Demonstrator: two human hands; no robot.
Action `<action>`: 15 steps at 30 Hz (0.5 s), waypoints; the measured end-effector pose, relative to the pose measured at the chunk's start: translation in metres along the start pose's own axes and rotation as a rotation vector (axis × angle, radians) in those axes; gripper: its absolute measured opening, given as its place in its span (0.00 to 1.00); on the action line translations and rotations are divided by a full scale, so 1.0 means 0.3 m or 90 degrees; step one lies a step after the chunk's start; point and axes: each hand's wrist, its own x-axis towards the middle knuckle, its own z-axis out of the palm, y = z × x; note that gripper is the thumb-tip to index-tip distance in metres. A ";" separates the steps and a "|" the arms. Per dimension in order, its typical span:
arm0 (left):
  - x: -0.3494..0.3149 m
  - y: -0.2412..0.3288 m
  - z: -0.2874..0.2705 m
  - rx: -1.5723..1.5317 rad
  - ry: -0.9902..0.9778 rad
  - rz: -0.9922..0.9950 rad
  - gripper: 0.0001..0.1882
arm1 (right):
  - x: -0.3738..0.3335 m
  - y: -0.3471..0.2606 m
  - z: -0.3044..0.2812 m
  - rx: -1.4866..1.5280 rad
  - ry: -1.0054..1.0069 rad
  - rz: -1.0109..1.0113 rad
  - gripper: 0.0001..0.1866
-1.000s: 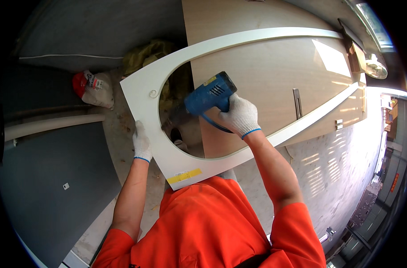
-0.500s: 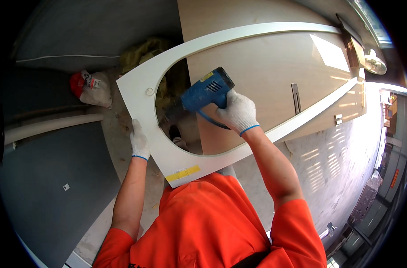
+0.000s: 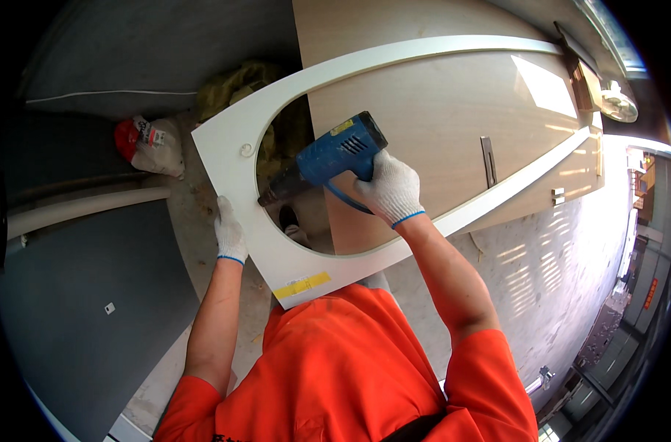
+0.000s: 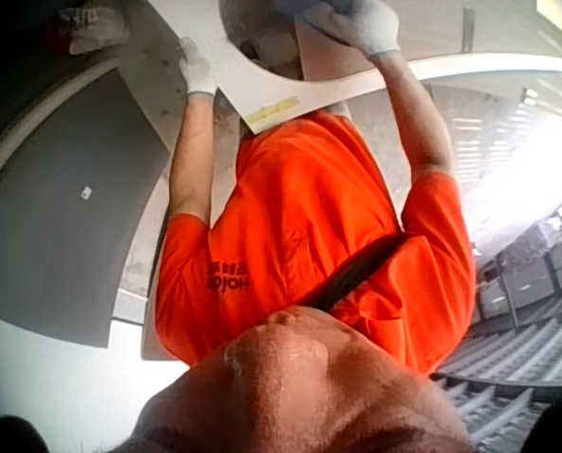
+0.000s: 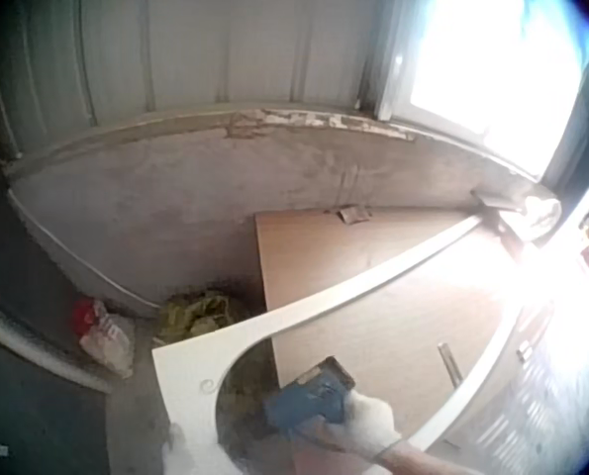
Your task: The person uses a heat gun to warm a white edge band on a large white panel with a circular cutout. They then use a metal scraper to press the band firmly onto the panel's edge, working along the curved and straight sections to ensure adhesion.
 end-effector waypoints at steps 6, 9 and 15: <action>-0.009 0.020 0.009 0.005 0.015 -0.001 0.37 | 0.005 0.034 -0.087 -0.107 -0.072 -0.054 0.16; -0.015 0.021 0.018 -0.003 0.015 0.003 0.38 | 0.010 0.056 -0.118 -0.155 -0.120 -0.064 0.16; 0.009 -0.009 -0.009 0.013 0.009 -0.002 0.39 | 0.009 0.010 -0.016 -0.017 -0.003 0.000 0.19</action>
